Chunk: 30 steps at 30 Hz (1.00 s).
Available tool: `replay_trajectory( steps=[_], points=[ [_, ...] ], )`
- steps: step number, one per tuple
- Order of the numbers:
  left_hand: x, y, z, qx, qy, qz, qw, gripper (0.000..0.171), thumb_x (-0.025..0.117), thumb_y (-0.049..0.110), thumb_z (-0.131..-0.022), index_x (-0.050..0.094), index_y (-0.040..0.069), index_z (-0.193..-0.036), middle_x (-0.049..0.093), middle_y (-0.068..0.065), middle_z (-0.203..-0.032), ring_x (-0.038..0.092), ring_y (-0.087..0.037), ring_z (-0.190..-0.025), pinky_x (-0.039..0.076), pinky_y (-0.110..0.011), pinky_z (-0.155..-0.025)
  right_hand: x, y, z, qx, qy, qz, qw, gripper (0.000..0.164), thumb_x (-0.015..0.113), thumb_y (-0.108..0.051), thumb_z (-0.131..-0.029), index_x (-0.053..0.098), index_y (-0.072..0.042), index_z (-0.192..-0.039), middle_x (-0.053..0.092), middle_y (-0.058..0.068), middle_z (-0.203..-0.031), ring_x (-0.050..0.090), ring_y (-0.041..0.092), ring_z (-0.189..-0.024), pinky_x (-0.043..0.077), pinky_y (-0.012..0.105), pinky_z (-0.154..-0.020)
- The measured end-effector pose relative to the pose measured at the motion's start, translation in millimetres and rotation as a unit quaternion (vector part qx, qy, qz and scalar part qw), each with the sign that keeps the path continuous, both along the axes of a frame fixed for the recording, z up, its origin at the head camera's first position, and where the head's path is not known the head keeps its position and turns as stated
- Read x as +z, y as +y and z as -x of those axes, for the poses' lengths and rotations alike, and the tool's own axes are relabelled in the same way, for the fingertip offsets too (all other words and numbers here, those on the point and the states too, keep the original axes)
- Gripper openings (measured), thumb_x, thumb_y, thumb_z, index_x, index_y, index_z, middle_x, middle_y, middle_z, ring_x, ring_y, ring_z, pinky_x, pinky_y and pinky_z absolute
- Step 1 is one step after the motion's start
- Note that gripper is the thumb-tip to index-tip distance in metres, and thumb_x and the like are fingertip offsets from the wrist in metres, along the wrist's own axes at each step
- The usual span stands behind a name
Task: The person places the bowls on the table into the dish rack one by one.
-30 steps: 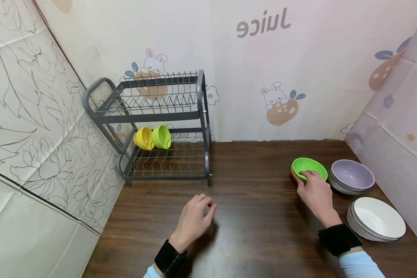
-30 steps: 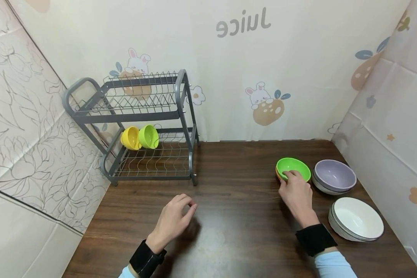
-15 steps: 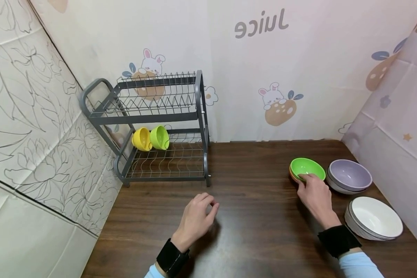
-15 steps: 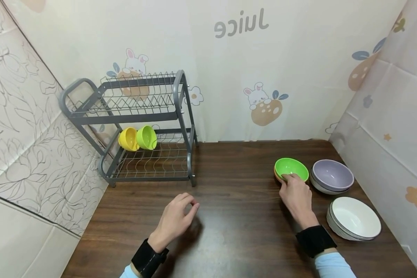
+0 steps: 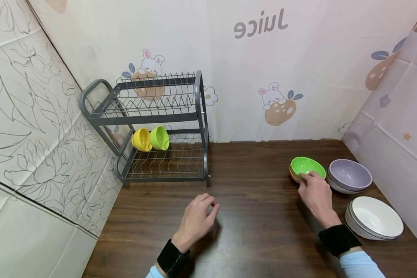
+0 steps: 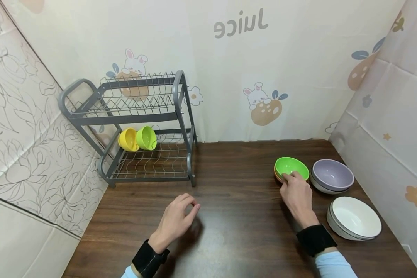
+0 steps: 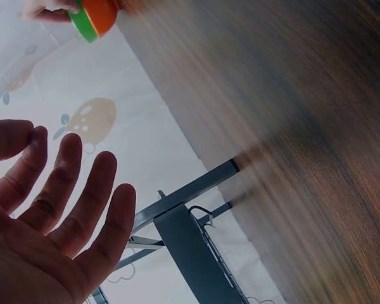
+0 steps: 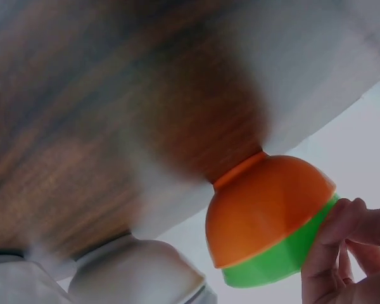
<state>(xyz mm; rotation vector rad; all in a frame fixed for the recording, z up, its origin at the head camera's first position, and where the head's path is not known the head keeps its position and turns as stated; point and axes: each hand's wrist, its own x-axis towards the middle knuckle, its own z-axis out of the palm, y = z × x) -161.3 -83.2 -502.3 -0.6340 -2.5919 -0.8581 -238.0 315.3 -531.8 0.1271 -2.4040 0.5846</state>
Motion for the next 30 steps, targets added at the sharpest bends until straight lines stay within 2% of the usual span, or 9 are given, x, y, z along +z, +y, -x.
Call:
replay_trajectory(
  steps=[10,19,30],
  points=[
    [1.7,1.3,-1.6,-0.002,-0.007,-0.006,1.0000,0.013,0.073,0.019,-0.101,0.070,0.019,-0.089,0.064,0.007,-0.091,0.064,-0.016,-0.086,0.055,-0.031,-0.074,20.6,-14.0,-3.7,0.026,0.050,-0.006,0.998,0.027,0.068,0.009,-0.079,0.079,0.004,-0.103,0.065,0.019,-0.089,0.065,0.046,-0.074,0.048,0.066,-0.061],
    [1.5,2.6,-2.0,-0.002,-0.009,-0.007,0.9999,0.014,0.073,0.019,-0.101,0.069,0.020,-0.088,0.064,0.008,-0.092,0.062,-0.014,-0.086,0.054,-0.030,-0.073,37.3,-42.0,-13.2,0.067,0.086,-0.025,0.994,0.020,0.075,0.008,-0.082,0.080,0.003,-0.101,0.064,0.014,-0.086,0.064,0.035,-0.066,0.050,0.054,-0.051],
    [1.7,4.4,-1.2,-0.005,-0.008,-0.009,0.9999,0.011,0.073,0.020,-0.101,0.071,0.019,-0.090,0.065,0.008,-0.093,0.063,-0.014,-0.088,0.055,-0.030,-0.074,42.0,-81.9,-29.8,0.141,0.099,-0.039,0.984,0.027,0.078,0.013,-0.077,0.080,0.002,-0.102,0.063,0.011,-0.087,0.063,0.023,-0.063,0.054,0.042,-0.050]
  ],
)
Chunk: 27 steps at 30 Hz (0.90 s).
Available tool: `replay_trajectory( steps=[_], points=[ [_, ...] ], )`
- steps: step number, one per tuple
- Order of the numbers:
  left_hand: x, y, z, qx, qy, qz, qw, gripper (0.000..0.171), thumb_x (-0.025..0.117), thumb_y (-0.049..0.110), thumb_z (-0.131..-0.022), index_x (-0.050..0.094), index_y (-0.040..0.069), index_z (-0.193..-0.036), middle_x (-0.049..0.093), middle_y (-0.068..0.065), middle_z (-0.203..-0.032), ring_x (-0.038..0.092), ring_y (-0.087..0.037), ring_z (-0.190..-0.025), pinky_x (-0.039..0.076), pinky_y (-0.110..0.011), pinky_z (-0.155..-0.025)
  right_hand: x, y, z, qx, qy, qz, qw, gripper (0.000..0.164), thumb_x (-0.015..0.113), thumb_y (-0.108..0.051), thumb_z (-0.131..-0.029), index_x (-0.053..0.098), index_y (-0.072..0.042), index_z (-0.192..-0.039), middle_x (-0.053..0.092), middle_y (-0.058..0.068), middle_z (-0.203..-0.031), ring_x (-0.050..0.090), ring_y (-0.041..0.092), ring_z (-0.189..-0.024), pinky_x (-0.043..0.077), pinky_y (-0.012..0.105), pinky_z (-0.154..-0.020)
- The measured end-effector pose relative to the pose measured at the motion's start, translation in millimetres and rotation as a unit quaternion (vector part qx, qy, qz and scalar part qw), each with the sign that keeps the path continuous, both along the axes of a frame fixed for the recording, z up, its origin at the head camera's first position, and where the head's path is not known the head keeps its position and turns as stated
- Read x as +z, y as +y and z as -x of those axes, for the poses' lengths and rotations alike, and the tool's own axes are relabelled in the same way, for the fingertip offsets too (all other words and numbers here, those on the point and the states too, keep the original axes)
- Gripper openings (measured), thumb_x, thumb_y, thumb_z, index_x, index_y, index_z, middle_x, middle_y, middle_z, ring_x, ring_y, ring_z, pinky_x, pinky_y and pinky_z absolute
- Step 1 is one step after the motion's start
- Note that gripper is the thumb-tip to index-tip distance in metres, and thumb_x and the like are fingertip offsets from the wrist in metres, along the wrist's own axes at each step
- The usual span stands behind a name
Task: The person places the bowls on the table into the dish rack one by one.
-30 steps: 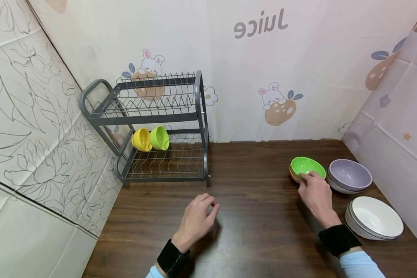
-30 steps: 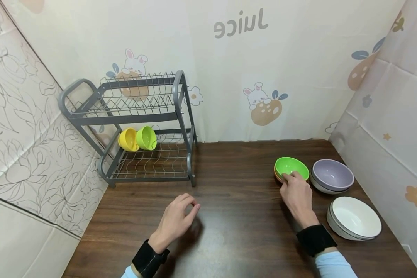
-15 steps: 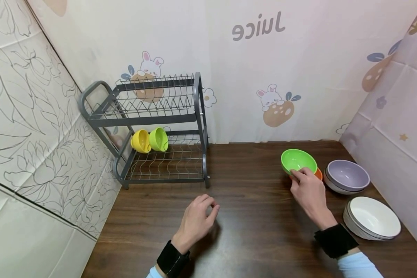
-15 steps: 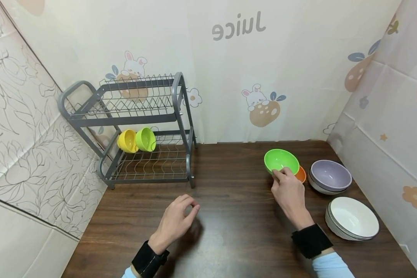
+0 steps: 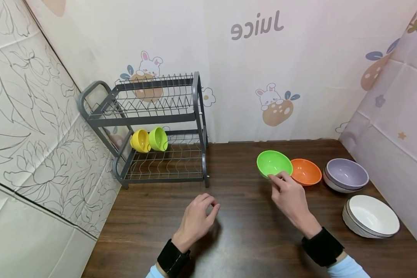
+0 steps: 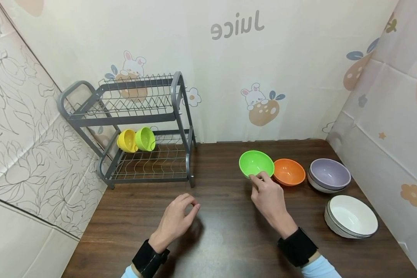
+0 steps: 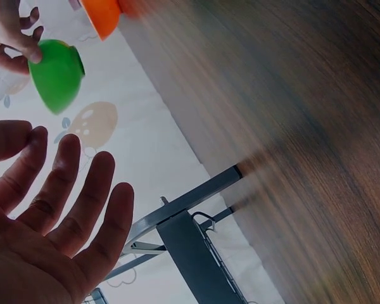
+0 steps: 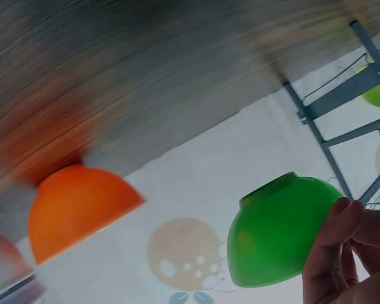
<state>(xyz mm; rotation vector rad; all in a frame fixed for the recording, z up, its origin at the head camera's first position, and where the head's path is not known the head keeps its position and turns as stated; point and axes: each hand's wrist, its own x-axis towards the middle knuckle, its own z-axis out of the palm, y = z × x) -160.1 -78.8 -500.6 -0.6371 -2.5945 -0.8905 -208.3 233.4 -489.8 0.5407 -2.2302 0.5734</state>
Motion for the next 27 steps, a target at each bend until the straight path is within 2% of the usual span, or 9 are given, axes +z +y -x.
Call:
replay_trajectory(
  steps=[7,14,21,27],
  points=[
    [7.0,2.2,3.9,-0.010,0.007,-0.011,0.9999,0.009,0.073,0.019,-0.102,0.072,0.018,-0.092,0.065,0.007,-0.094,0.064,-0.015,-0.090,0.056,-0.032,-0.077,6.4,-12.2,-5.5,0.021,0.013,0.002,1.000,0.029,0.078,0.013,-0.077,0.081,0.002,-0.102,0.063,0.010,-0.088,0.062,0.019,-0.064,0.053,0.039,-0.051],
    [19.1,4.5,14.7,-0.014,0.015,-0.028,0.9994,0.005,0.071,0.021,-0.103,0.074,0.016,-0.102,0.069,0.005,-0.104,0.066,-0.016,-0.100,0.057,-0.035,-0.084,11.0,-27.2,-9.7,0.056,0.020,0.006,0.998,0.031,0.076,0.014,-0.075,0.081,0.000,-0.102,0.063,0.007,-0.089,0.060,0.017,-0.063,0.052,0.036,-0.050],
    [24.4,8.2,19.3,-0.023,0.005,-0.029,0.9993,0.011,0.070,0.023,-0.105,0.074,0.015,-0.110,0.071,0.003,-0.112,0.066,-0.016,-0.108,0.057,-0.037,-0.090,8.4,-37.9,-13.9,0.071,0.020,0.010,0.997,0.031,0.073,0.015,-0.074,0.081,-0.001,-0.099,0.063,0.005,-0.089,0.060,0.016,-0.060,0.053,0.035,-0.049],
    [26.4,8.6,21.3,-0.011,-0.007,-0.036,0.9993,0.020,0.070,0.023,-0.104,0.073,0.013,-0.121,0.072,-0.001,-0.123,0.065,-0.019,-0.119,0.055,-0.040,-0.098,6.0,-50.0,-21.1,0.098,0.010,0.023,0.995,0.031,0.069,0.014,-0.076,0.080,-0.002,-0.100,0.063,0.005,-0.091,0.060,0.016,-0.063,0.053,0.035,-0.052]
  ],
)
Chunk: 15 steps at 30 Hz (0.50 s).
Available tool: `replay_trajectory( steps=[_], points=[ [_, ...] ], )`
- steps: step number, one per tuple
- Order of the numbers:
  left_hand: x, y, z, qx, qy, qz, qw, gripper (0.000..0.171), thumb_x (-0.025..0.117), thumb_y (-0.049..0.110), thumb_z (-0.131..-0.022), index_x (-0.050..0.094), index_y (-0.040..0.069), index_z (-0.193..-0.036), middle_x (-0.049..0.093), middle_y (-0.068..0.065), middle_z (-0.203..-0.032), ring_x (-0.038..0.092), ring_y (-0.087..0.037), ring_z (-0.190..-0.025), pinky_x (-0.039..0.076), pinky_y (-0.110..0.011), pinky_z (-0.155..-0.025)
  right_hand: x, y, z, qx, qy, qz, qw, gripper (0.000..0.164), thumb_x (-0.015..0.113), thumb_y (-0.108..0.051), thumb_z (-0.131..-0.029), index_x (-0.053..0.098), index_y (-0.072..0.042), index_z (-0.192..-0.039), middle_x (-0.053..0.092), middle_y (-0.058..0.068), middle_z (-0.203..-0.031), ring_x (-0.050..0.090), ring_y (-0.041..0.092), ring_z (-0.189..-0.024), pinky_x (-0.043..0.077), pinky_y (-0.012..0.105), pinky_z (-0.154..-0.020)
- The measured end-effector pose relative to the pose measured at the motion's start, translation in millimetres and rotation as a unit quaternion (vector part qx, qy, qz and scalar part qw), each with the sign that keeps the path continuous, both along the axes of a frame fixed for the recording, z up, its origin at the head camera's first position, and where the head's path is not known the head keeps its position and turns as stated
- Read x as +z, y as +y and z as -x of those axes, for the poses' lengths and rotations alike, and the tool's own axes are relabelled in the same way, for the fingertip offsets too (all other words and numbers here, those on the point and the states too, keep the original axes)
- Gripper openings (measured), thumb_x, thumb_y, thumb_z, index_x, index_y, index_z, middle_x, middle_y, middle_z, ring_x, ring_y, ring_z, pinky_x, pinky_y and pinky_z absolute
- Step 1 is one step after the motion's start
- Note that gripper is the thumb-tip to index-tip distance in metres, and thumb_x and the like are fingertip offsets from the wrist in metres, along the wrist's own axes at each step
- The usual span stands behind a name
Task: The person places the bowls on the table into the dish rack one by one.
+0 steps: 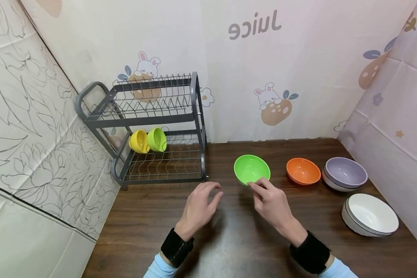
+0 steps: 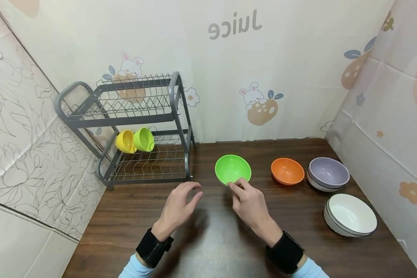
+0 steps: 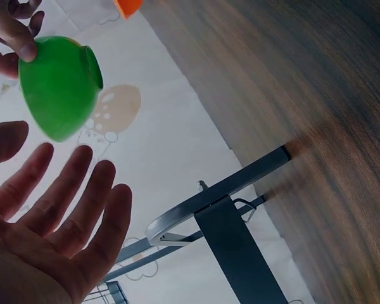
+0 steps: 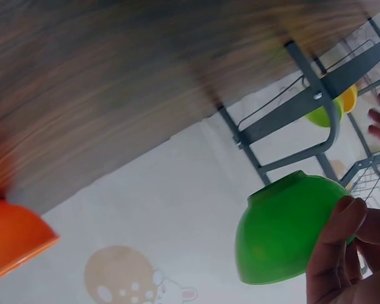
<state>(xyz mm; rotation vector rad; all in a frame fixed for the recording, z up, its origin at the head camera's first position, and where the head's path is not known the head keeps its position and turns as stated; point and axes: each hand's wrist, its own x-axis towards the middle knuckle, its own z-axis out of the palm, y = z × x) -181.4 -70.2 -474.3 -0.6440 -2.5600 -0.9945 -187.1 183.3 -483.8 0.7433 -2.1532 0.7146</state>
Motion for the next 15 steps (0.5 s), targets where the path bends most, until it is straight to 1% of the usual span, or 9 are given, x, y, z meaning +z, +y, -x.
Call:
replay_trajectory(
  steps=[4,7,10,15],
  points=[
    [0.7,-0.2,1.9,0.003,0.001,-0.004,1.0000,0.038,0.071,0.026,-0.104,0.066,0.011,-0.138,0.067,-0.003,-0.138,0.061,-0.021,-0.129,0.052,-0.042,-0.105,-1.1,-8.9,-4.3,0.017,-0.008,-0.002,1.000,0.032,0.072,0.015,-0.075,0.080,-0.001,-0.101,0.063,0.006,-0.091,0.059,0.015,-0.064,0.054,0.032,-0.053],
    [0.5,-0.3,3.1,-0.002,0.005,-0.007,1.0000,0.050,0.070,0.029,-0.104,0.057,0.014,-0.150,0.061,-0.002,-0.147,0.057,-0.020,-0.135,0.050,-0.043,-0.108,-2.3,-14.5,-6.7,0.027,-0.014,-0.002,1.000,0.031,0.074,0.014,-0.075,0.080,-0.002,-0.101,0.063,0.005,-0.092,0.059,0.013,-0.064,0.054,0.030,-0.054],
    [-0.1,-0.7,4.1,-0.008,0.005,-0.013,0.9999,0.055,0.071,0.032,-0.103,0.054,0.016,-0.153,0.059,0.000,-0.150,0.056,-0.019,-0.137,0.050,-0.043,-0.109,-3.8,-19.3,-9.4,0.037,-0.016,0.001,0.999,0.031,0.075,0.014,-0.076,0.080,-0.002,-0.101,0.063,0.004,-0.092,0.059,0.013,-0.065,0.054,0.029,-0.054],
    [-1.3,-3.3,6.4,-0.012,-0.003,-0.024,0.9996,0.057,0.073,0.036,-0.102,0.055,0.017,-0.152,0.060,0.000,-0.149,0.056,-0.019,-0.137,0.049,-0.044,-0.109,-4.9,-26.0,-14.5,0.052,-0.018,0.009,0.998,0.031,0.073,0.014,-0.077,0.080,-0.002,-0.103,0.064,0.004,-0.094,0.060,0.013,-0.066,0.054,0.027,-0.055]
  ],
)
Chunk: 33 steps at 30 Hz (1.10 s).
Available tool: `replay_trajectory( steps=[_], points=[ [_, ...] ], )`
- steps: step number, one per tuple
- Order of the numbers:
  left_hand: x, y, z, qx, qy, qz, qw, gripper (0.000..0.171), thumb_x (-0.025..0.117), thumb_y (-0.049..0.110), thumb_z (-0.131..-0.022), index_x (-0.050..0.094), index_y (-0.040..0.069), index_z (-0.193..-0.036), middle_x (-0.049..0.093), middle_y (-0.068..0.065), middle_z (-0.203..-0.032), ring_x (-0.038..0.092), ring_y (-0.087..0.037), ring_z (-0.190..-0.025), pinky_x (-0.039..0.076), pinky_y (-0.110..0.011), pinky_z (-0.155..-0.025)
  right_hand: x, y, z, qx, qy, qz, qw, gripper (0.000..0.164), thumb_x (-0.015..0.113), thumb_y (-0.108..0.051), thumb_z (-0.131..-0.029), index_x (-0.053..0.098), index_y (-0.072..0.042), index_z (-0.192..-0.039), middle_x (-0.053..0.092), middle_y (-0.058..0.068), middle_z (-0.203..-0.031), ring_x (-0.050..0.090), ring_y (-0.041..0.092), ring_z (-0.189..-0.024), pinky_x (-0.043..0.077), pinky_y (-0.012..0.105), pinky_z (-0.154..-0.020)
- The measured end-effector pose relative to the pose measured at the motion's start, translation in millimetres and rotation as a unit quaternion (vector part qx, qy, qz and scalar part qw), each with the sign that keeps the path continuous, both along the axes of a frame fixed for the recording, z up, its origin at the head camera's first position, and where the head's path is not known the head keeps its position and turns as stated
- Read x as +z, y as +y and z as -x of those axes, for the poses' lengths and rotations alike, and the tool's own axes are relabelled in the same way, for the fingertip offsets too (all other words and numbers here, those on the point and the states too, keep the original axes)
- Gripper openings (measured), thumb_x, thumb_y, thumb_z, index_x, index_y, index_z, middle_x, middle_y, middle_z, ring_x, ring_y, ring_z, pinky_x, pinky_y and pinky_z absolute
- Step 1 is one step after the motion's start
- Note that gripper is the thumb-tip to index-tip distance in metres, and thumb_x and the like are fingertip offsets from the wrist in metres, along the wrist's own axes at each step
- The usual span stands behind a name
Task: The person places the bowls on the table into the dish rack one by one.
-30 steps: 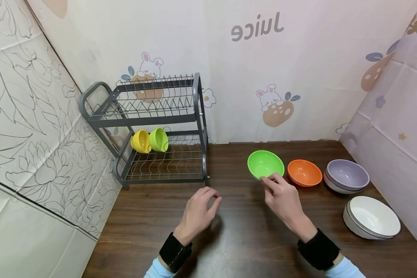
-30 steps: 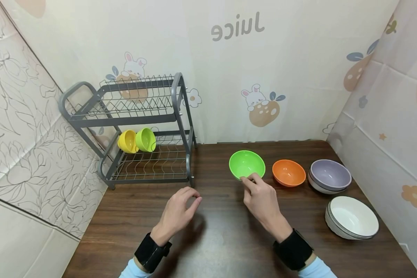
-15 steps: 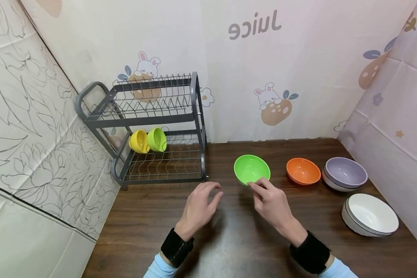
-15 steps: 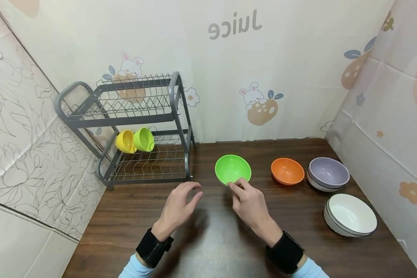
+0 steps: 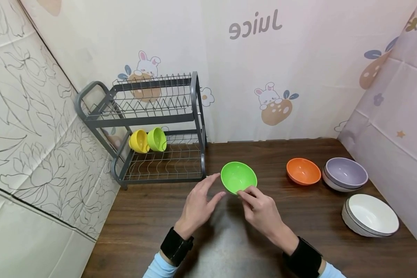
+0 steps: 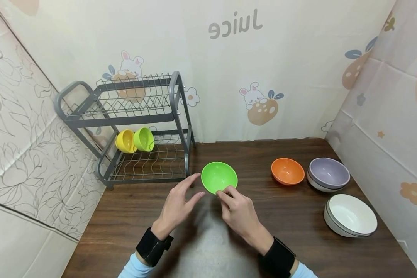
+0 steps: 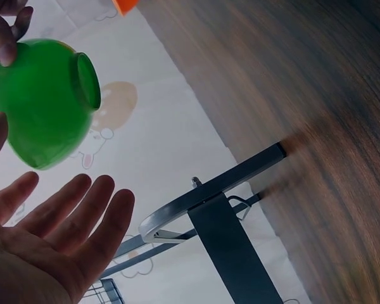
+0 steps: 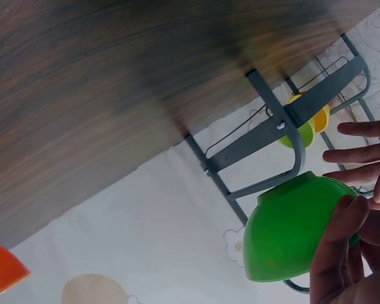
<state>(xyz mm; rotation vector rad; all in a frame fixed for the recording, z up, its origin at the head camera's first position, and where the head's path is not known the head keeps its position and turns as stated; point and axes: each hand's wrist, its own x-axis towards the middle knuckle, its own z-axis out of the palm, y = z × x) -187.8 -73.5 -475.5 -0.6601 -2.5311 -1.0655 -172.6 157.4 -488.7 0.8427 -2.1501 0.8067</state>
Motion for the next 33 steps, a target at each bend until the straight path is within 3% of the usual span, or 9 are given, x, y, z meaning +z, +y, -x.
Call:
replay_trajectory(
  steps=[7,15,20,23,28,33],
  points=[
    [-1.0,-2.2,2.4,-0.010,0.001,-0.008,0.9999,0.074,0.079,0.045,-0.094,0.050,0.019,-0.157,0.054,0.002,-0.156,0.053,-0.016,-0.140,0.049,-0.044,-0.110,-1.6,-7.4,-4.5,0.014,-0.001,0.015,1.000,0.032,0.074,0.014,-0.076,0.079,-0.003,-0.103,0.064,0.003,-0.094,0.062,0.013,-0.068,0.055,0.027,-0.058],
    [-2.5,-2.5,2.6,-0.022,-0.013,-0.028,0.9993,0.091,0.084,0.044,-0.088,0.040,0.018,-0.163,0.049,-0.001,-0.160,0.050,-0.014,-0.142,0.048,-0.040,-0.110,-4.1,-15.3,-7.4,0.036,0.026,0.033,0.998,0.033,0.073,0.014,-0.076,0.079,-0.003,-0.104,0.064,0.003,-0.094,0.061,0.011,-0.067,0.054,0.024,-0.056],
    [-2.0,-3.8,4.1,-0.048,-0.007,-0.050,0.9976,0.098,0.086,0.037,-0.086,0.034,0.013,-0.165,0.047,-0.010,-0.161,0.048,-0.017,-0.144,0.047,-0.039,-0.111,-3.5,-20.9,-8.7,0.053,0.047,0.065,0.995,0.018,0.066,0.000,-0.094,0.079,-0.004,-0.104,0.065,0.002,-0.094,0.059,0.009,-0.067,0.051,0.020,-0.055],
    [-0.8,-4.6,4.2,-0.067,-0.005,-0.058,0.9960,0.105,0.089,0.034,-0.083,0.029,0.013,-0.167,0.044,-0.010,-0.163,0.046,-0.017,-0.146,0.045,-0.038,-0.113,-3.5,-24.3,-10.0,0.068,0.062,0.085,0.992,0.020,0.061,-0.012,-0.105,0.079,-0.004,-0.104,0.066,0.003,-0.093,0.057,0.008,-0.066,0.049,0.017,-0.054],
    [1.4,-6.4,2.4,-0.093,0.003,-0.073,0.9929,0.112,0.092,0.032,-0.080,0.025,0.013,-0.168,0.038,-0.008,-0.166,0.043,-0.020,-0.148,0.044,-0.039,-0.114,-4.7,-28.3,-12.0,0.105,0.078,0.111,0.985,0.021,0.063,-0.014,-0.107,0.079,0.000,-0.104,0.068,0.006,-0.093,0.056,0.007,-0.065,0.046,0.014,-0.055],
    [3.6,-11.5,0.9,-0.101,0.011,-0.074,0.9921,0.107,0.091,0.033,-0.084,0.027,0.010,-0.167,0.036,-0.009,-0.167,0.043,-0.020,-0.148,0.043,-0.038,-0.114,-5.2,-30.7,-13.0,0.130,0.064,0.115,0.983,0.021,0.064,-0.013,-0.107,0.079,0.002,-0.108,0.070,0.008,-0.098,0.058,0.007,-0.069,0.047,0.014,-0.057]
  ],
)
